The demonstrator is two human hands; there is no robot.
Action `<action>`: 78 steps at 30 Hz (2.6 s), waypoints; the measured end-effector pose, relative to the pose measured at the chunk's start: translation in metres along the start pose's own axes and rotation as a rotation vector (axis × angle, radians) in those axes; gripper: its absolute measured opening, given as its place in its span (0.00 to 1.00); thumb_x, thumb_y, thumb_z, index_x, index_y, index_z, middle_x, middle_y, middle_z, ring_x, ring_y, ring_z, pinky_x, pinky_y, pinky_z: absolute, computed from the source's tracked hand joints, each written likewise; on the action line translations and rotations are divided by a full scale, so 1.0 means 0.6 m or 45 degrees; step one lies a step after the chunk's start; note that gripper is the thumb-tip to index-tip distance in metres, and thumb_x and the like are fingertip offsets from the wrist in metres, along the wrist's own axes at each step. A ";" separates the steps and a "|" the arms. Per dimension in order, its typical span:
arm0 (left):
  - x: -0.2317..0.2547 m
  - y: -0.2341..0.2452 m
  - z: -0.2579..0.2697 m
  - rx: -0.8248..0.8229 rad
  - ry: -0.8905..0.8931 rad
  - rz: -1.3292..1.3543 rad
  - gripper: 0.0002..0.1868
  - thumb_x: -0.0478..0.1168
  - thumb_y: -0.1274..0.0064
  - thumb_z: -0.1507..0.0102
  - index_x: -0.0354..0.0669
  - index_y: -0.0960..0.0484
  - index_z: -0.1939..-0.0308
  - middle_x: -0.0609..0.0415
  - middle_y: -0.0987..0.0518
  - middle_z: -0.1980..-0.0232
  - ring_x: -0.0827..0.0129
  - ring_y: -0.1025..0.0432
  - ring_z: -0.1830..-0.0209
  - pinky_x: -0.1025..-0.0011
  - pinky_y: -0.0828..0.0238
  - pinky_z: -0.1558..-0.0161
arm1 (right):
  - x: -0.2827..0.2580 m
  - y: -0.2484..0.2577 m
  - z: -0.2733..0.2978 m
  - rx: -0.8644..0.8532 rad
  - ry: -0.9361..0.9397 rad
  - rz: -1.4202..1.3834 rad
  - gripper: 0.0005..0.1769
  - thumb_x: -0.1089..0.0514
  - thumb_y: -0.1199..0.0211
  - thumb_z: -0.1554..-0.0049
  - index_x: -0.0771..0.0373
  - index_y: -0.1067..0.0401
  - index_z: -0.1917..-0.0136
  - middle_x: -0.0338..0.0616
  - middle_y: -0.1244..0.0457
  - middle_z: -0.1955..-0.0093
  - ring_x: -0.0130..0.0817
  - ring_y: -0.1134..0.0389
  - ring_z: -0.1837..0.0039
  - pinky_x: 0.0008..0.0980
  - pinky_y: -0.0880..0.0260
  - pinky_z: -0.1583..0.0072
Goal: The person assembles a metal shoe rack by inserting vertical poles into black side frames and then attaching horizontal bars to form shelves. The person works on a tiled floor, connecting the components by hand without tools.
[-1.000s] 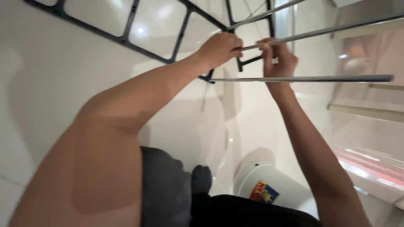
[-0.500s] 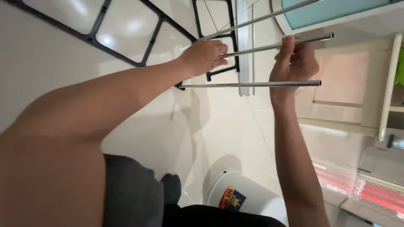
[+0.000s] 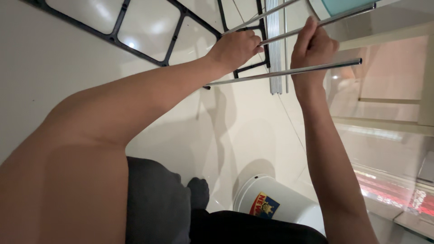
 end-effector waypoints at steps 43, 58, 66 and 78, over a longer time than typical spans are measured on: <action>-0.014 0.063 -0.009 -0.750 0.197 -0.417 0.13 0.43 0.39 0.39 0.35 0.15 0.59 0.39 0.19 0.53 0.45 0.22 0.55 0.53 0.24 0.58 | -0.026 -0.024 -0.011 -0.148 0.101 0.178 0.29 0.48 0.51 0.23 0.65 0.30 0.62 0.60 0.36 0.66 0.61 0.35 0.63 0.53 0.36 0.61; 0.078 0.098 0.100 -0.767 0.315 -0.127 0.18 0.51 0.47 0.33 0.39 0.22 0.49 0.39 0.19 0.53 0.43 0.23 0.51 0.50 0.26 0.51 | -0.084 0.069 0.067 -0.693 -0.059 -0.127 0.20 0.51 0.38 0.45 0.62 0.25 0.43 0.49 0.29 0.54 0.47 0.28 0.53 0.44 0.29 0.49; 0.074 0.095 0.093 -0.741 0.281 -0.209 0.18 0.53 0.48 0.33 0.41 0.18 0.54 0.44 0.17 0.58 0.46 0.22 0.56 0.51 0.26 0.54 | -0.123 0.076 0.058 -0.672 -0.220 -0.124 0.23 0.39 0.44 0.37 0.60 0.22 0.53 0.48 0.29 0.61 0.46 0.27 0.55 0.45 0.29 0.49; 0.054 0.081 0.078 -0.704 0.160 -0.202 0.13 0.48 0.44 0.35 0.42 0.14 0.62 0.44 0.16 0.62 0.49 0.21 0.59 0.54 0.25 0.54 | -0.099 0.038 0.078 -0.600 -0.128 -0.058 0.23 0.41 0.50 0.34 0.59 0.29 0.59 0.47 0.35 0.70 0.52 0.32 0.61 0.50 0.33 0.55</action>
Point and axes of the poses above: each hand's wrist, its own z-axis away from the middle knuckle, its own y-axis out of the back of the hand, x = y × z, the point moved 5 cm from there along -z, towards the middle knuckle
